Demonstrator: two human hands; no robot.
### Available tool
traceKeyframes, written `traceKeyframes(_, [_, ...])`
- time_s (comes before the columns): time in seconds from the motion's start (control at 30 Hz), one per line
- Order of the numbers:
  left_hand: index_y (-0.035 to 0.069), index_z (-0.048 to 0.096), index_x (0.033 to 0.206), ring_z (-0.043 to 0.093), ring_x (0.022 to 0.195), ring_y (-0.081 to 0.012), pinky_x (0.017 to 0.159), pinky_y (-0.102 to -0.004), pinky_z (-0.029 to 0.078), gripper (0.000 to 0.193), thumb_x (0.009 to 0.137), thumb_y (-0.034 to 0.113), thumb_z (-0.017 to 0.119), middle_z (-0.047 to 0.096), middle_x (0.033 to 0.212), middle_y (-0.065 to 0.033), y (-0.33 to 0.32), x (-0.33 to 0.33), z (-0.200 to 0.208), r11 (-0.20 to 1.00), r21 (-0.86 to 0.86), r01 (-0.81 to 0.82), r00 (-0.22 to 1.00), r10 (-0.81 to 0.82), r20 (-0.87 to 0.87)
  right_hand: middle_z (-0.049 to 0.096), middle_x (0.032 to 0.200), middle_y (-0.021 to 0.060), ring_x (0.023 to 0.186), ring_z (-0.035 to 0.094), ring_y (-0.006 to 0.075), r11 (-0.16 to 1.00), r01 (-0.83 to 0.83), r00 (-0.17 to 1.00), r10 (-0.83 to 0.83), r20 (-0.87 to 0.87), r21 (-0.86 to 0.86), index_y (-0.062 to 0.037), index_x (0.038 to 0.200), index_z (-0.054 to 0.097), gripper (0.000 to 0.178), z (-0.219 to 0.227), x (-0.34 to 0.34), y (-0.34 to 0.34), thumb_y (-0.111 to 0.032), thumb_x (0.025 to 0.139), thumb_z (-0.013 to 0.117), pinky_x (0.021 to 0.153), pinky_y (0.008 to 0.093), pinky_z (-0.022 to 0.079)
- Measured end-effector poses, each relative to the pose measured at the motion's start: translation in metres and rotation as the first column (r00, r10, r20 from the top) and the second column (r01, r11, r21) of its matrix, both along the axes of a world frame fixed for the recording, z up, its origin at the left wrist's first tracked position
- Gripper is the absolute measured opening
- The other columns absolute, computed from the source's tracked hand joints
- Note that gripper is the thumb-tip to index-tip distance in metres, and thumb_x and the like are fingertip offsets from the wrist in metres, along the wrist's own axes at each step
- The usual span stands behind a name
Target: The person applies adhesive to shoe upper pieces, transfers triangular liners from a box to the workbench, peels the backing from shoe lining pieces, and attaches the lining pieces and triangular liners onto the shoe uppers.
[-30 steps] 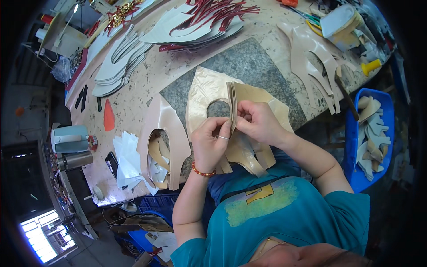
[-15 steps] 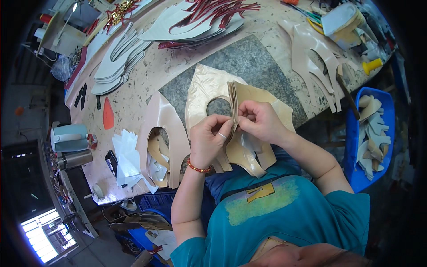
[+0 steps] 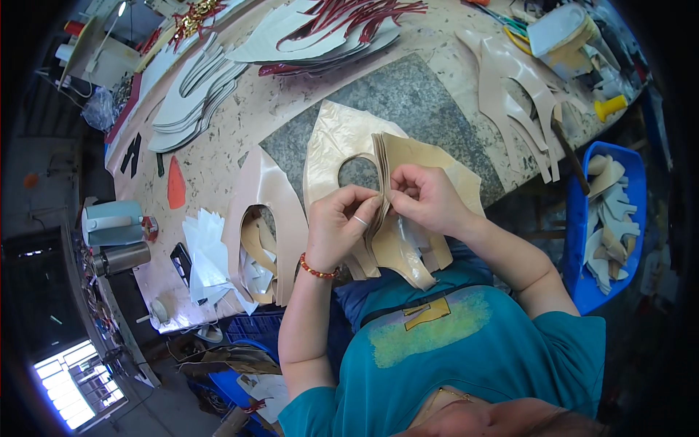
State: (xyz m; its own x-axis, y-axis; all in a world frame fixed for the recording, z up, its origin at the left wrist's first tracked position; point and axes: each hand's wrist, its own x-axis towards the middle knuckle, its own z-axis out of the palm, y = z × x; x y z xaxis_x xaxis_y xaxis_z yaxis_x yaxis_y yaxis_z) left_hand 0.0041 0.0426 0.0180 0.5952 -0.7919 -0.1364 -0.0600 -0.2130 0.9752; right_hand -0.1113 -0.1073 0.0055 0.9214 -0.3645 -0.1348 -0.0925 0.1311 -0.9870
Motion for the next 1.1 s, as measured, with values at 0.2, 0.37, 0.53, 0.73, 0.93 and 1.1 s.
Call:
traceKeyframes(0.2, [-0.001, 0.068, 0.092, 0.057, 0.065, -0.0033, 0.057, -0.0193, 0.046, 0.01, 0.088, 0.007, 0.065, 0.066, 0.073, -0.0009, -0.0014, -0.0007, 0.006, 1.0, 0.013, 0.017, 0.999, -0.017, -0.041, 0.059, 0.071, -0.001, 0.064, 0.055, 0.0019, 1.0, -0.002, 1.0, 0.002, 0.005, 0.009, 0.0011, 0.083, 0.058, 0.006, -0.0008, 0.0004, -0.0003, -0.004, 0.082, 0.061, 0.057, 0.0183, 0.046])
traceKeyframes(0.37, [-0.001, 0.068, 0.093, 0.057, 0.066, -0.0034, 0.058, -0.0194, 0.047, 0.01, 0.089, 0.007, 0.064, 0.066, 0.074, -0.0008, -0.0012, -0.0005, 0.0035, 1.0, 0.002, 0.011, 0.998, -0.011, -0.056, 0.058, 0.071, -0.0015, 0.065, 0.055, 0.0018, 1.0, 0.001, 1.0, -0.001, 0.014, 0.029, 0.001, 0.083, 0.058, 0.006, -0.0024, 0.0, -0.0001, -0.004, 0.083, 0.061, 0.057, 0.0183, 0.046])
traceKeyframes(0.53, [-0.001, 0.068, 0.093, 0.058, 0.067, -0.0037, 0.059, -0.0197, 0.047, 0.01, 0.089, 0.007, 0.063, 0.066, 0.075, -0.001, -0.0006, 0.0005, 0.0038, 1.0, 0.01, 0.023, 0.998, -0.022, -0.058, 0.058, 0.071, -0.0016, 0.064, 0.054, 0.0016, 1.0, 0.006, 1.0, -0.006, 0.004, 0.013, 0.0011, 0.084, 0.058, 0.007, -0.0027, 0.0005, 0.0, -0.005, 0.083, 0.061, 0.057, 0.0182, 0.045])
traceKeyframes(0.73, [-0.002, 0.067, 0.093, 0.06, 0.07, -0.0043, 0.063, -0.0199, 0.049, 0.01, 0.088, 0.006, 0.064, 0.067, 0.078, -0.0016, -0.0011, -0.0004, 0.0041, 1.0, 0.01, 0.015, 0.994, -0.014, -0.107, 0.058, 0.071, -0.0013, 0.063, 0.054, 0.0019, 1.0, 0.008, 1.0, -0.008, 0.003, 0.011, 0.0014, 0.084, 0.058, 0.007, -0.003, 0.0005, 0.0007, -0.005, 0.083, 0.061, 0.057, 0.0184, 0.045])
traceKeyframes(0.93, [-0.002, 0.067, 0.093, 0.06, 0.07, -0.0044, 0.063, -0.0202, 0.049, 0.01, 0.088, 0.006, 0.063, 0.067, 0.078, -0.0021, -0.0012, -0.0006, 0.0061, 0.999, 0.04, 0.017, 0.991, -0.012, -0.132, 0.058, 0.07, -0.0013, 0.063, 0.054, 0.0022, 1.0, 0.007, 1.0, -0.007, 0.008, 0.012, 0.0014, 0.084, 0.058, 0.007, -0.003, 0.0005, 0.0013, -0.006, 0.083, 0.061, 0.057, 0.0188, 0.046])
traceKeyframes(1.1, [-0.002, 0.067, 0.094, 0.06, 0.07, -0.0046, 0.062, -0.021, 0.049, 0.011, 0.088, 0.006, 0.064, 0.067, 0.076, -0.0028, 0.0003, -0.0016, -0.0004, 1.0, 0.021, 0.003, 1.0, -0.002, -0.028, 0.059, 0.07, -0.0001, 0.063, 0.056, 0.0036, 0.998, 0.005, 1.0, -0.006, -0.017, -0.065, 0.0013, 0.083, 0.058, 0.011, 0.0025, 0.0008, 0.0008, -0.008, 0.081, 0.064, 0.058, 0.0197, 0.047])
